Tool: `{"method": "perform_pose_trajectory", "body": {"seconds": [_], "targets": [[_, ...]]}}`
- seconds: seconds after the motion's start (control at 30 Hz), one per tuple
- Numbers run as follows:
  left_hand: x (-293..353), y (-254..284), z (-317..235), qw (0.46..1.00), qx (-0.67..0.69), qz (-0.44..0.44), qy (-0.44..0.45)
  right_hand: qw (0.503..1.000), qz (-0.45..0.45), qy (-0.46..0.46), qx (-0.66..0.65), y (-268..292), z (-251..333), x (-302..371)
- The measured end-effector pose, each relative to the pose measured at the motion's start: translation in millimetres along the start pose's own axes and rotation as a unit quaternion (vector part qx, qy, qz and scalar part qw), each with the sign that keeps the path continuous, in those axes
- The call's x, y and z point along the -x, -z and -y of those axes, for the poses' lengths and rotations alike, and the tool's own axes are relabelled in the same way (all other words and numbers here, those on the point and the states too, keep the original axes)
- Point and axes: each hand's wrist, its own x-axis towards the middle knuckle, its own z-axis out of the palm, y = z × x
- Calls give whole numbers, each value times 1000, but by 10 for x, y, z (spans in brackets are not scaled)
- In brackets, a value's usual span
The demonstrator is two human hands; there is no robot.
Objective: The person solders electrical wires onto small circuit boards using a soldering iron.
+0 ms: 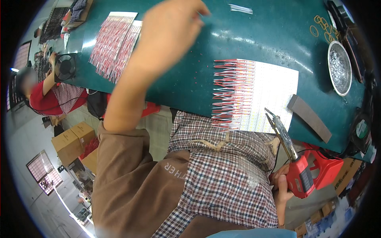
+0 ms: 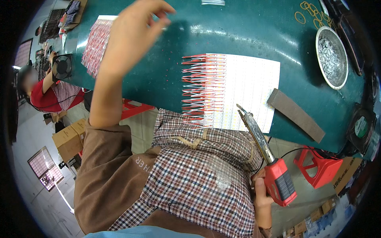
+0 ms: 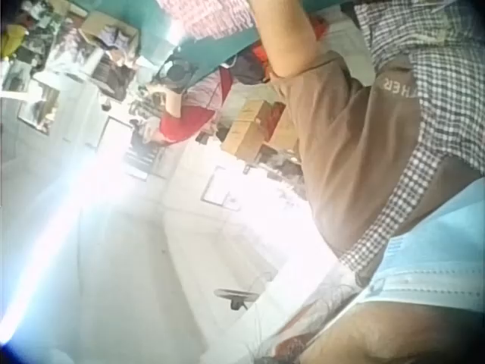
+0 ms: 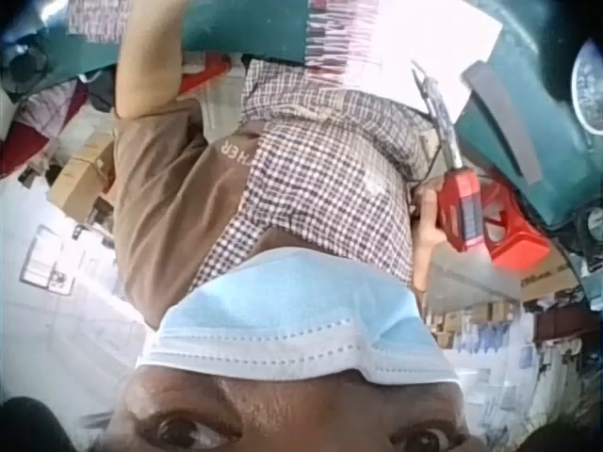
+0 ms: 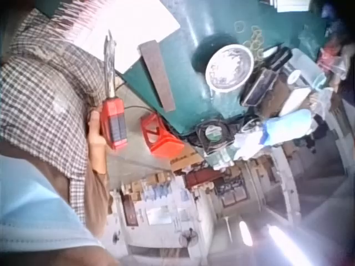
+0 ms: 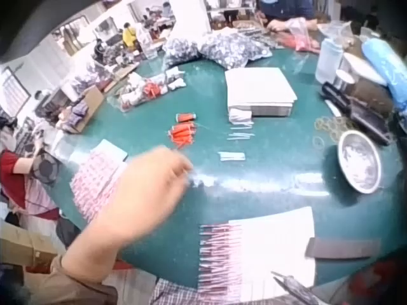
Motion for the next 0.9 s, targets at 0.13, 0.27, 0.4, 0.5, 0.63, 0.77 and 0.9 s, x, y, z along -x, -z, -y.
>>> {"method": "perform_pose_trajectory", "body": {"seconds": [0.13, 0.27, 0.4, 0.5, 0.63, 0.77, 0.9], "targets": [[-299, 146, 536, 962, 128, 148, 190, 997, 56, -32, -43, 9, 85, -32], [-379, 162, 847, 911, 264, 268, 169, 997, 54, -19, -51, -38, 136, -40], [-397, 29, 1003, 905, 300, 270, 138, 997, 63, -19, -44, -24, 152, -48], [-400, 84, 846, 911, 226, 302, 167, 998, 48, -23, -41, -43, 156, -40], [-278, 141, 552, 954, 88, 239, 155, 998, 59, -8, -19, -22, 130, -44], [-147, 145, 298, 964, 112, 178, 160, 999, 42, -30, -8, -22, 134, -30], [37, 190, -147, 925, 241, 144, 256, 998, 65, -9, -6, 14, 111, -57]]}}
